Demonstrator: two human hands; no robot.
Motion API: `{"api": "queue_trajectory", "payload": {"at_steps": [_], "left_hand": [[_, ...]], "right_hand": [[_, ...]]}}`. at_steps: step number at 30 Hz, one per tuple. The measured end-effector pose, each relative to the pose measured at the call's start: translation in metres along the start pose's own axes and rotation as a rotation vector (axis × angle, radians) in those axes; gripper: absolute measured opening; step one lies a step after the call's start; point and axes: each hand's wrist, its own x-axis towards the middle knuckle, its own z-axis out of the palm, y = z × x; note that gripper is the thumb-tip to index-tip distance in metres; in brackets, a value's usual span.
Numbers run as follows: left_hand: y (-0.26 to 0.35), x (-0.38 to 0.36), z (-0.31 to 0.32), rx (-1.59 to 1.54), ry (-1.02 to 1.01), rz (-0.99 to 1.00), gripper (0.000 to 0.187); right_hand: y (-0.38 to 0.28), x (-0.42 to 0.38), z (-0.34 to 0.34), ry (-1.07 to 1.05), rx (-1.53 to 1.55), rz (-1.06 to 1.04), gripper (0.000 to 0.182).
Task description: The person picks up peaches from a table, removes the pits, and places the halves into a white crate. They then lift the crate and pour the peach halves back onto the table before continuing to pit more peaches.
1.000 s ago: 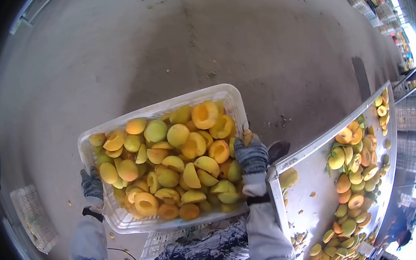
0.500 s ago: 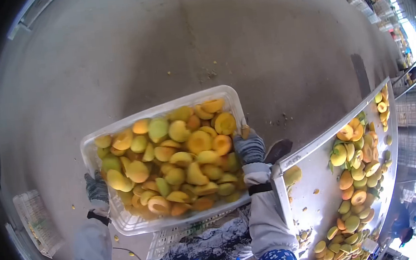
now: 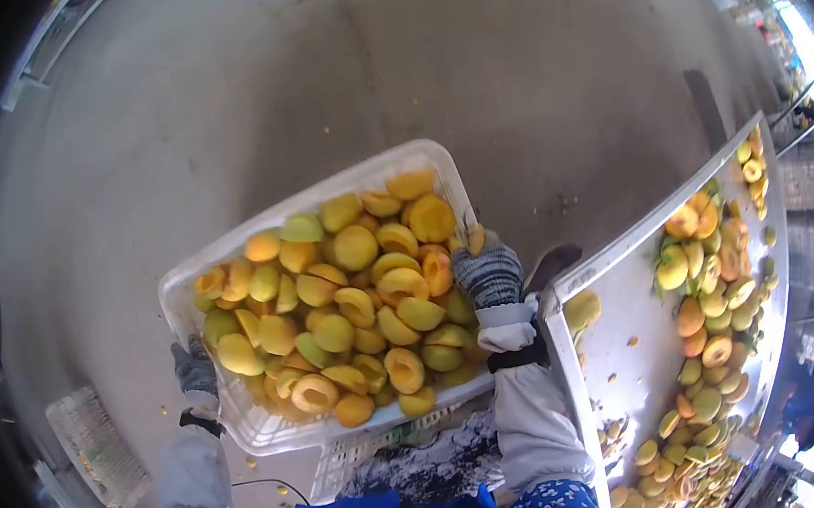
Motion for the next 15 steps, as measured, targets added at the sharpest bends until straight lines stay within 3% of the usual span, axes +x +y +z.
{"api": "queue_trajectory", "payload": {"at_steps": [3, 5, 9, 11, 13, 15], "left_hand": [[0.014, -0.005, -0.005, 0.055, -0.052, -0.103, 0.064], [0.008, -0.016, 0.013, -0.032, 0.158, 0.119, 0.057], [0.03, -0.014, -0.012, 0.004, -0.052, -0.019, 0.061], [0.019, -0.015, -0.014, 0.034, -0.108, -0.071, 0.06], [0.003, -0.002, 0.002, -0.02, 0.037, 0.028, 0.059], [-0.009, 0.004, 0.008, 0.023, 0.055, 0.041, 0.053]], "right_hand": [[-0.005, -0.003, -0.002, -0.02, 0.021, 0.072, 0.038], [0.009, 0.015, 0.015, -0.051, -0.098, 0.092, 0.037], [-0.009, 0.016, -0.004, -0.062, -0.174, 0.125, 0.036], [-0.01, 0.0, -0.005, -0.021, -0.176, -0.047, 0.036], [-0.002, -0.003, 0.005, -0.058, -0.125, 0.006, 0.036], [0.0, 0.003, 0.009, -0.05, -0.065, 0.086, 0.034]]}}
